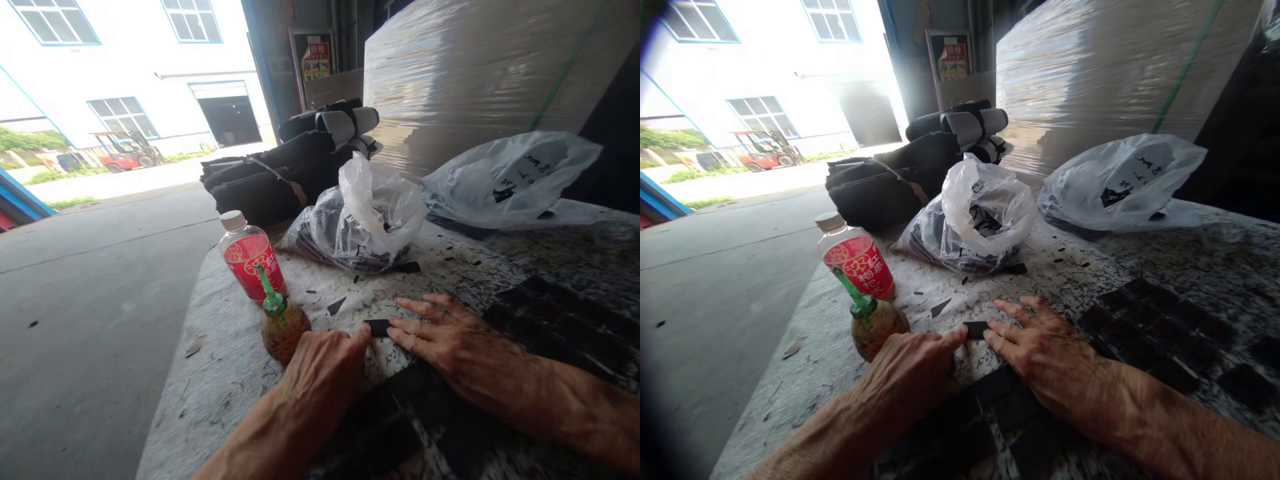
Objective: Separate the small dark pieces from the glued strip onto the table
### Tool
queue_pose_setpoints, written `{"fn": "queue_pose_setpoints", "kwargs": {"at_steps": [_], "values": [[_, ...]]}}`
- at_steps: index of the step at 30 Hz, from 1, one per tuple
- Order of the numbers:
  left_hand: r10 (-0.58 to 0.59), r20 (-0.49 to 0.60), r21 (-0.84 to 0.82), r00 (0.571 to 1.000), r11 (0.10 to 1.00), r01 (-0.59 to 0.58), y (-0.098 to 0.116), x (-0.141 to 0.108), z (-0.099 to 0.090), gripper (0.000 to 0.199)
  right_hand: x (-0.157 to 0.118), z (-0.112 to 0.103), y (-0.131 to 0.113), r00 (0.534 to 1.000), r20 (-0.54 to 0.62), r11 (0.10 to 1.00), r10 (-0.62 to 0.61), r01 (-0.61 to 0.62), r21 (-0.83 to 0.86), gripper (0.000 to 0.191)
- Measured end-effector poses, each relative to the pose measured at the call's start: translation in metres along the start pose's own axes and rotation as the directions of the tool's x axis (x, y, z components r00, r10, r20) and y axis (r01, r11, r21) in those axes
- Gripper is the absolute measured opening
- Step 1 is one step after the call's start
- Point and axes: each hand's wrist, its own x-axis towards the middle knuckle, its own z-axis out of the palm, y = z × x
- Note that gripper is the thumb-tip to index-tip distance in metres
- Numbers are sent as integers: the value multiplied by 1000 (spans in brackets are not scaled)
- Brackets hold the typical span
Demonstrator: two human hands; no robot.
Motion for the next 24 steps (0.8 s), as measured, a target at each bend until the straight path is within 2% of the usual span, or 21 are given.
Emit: {"fn": "queue_pose_setpoints", "kwargs": {"at_steps": [4,8,11,14,17,18,20,21,22,24], "values": [[13,-39,35,999,999,-12,1,-14,-4,40,2,0,2,1000,3,998,18,-18,63,37],[-14,-107,-30,994,999,11,-2,-33,-15,37,10,-7,4,998,49,989,47,-53,137,38],[-99,-191,-108,976,991,79,-9,-61,-28,35,17,-12,7,997,59,984,40,-50,170,36],[-231,-309,-214,922,962,169,-13,-105,-39,36,22,-10,10,998,61,981,18,-30,193,34],[-416,-345,-383,842,881,278,-11,-158,-38,29,23,-3,15,999,40,981,9,-17,192,30],[-482,-358,-433,800,845,315,-10,-177,-34,27,23,-2,16,999,34,982,8,-14,188,28],[-609,-318,-527,727,751,398,-6,-214,-20,27,20,-3,17,1000,19,984,9,-13,176,27],[-704,-334,-589,626,675,445,-3,-233,-11,27,18,-5,16,1000,8,986,16,-17,167,27],[-776,-301,-660,554,589,466,0,-250,-2,31,16,-9,14,1000,-5,987,26,-25,157,27],[-878,-194,-773,438,411,482,8,-279,17,40,12,-21,4,999,-28,988,39,-34,152,27]]}}
